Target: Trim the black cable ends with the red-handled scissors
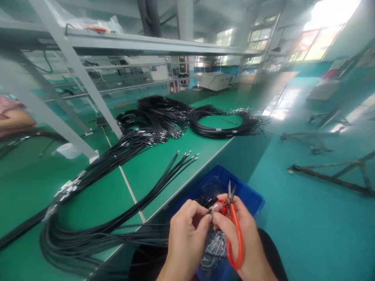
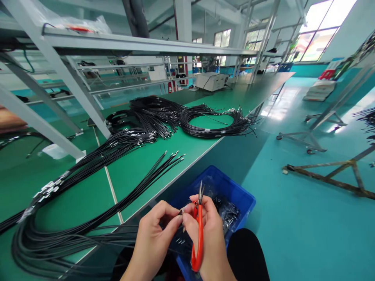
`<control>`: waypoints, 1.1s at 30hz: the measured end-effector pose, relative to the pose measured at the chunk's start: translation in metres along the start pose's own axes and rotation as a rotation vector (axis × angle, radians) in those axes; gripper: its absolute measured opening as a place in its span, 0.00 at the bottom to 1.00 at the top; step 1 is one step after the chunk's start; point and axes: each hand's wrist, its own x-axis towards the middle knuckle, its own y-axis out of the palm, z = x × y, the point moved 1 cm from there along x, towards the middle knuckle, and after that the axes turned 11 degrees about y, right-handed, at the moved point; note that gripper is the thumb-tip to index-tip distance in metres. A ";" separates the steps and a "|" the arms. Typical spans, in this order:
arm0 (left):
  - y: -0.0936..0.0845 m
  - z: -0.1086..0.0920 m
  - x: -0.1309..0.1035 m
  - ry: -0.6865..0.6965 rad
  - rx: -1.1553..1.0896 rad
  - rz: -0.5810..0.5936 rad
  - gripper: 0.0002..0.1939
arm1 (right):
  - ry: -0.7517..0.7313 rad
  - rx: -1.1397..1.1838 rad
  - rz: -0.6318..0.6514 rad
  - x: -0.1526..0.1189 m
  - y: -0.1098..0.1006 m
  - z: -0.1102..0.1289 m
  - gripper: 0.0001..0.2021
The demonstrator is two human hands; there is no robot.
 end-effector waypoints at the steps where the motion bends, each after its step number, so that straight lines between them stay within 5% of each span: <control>1: -0.002 0.002 0.001 -0.028 -0.045 0.006 0.07 | -0.006 -0.019 0.002 -0.001 -0.002 0.002 0.19; 4: -0.009 0.006 0.005 -0.109 -0.198 0.000 0.06 | 0.041 -0.064 0.058 -0.004 -0.013 0.012 0.19; 11: -0.018 0.008 0.011 -0.155 -0.478 0.038 0.06 | 0.376 -0.224 0.534 -0.017 -0.032 0.032 0.14; 18: -0.019 0.008 0.008 -0.117 -0.472 0.079 0.07 | 0.404 -0.212 0.580 -0.008 -0.032 0.018 0.12; 25: -0.020 0.008 0.008 -0.046 -0.389 0.092 0.07 | 0.478 -0.190 0.651 -0.009 -0.023 0.040 0.15; 33: -0.020 0.010 0.010 -0.019 -0.342 0.072 0.06 | 0.509 -0.284 0.633 -0.007 -0.023 0.037 0.13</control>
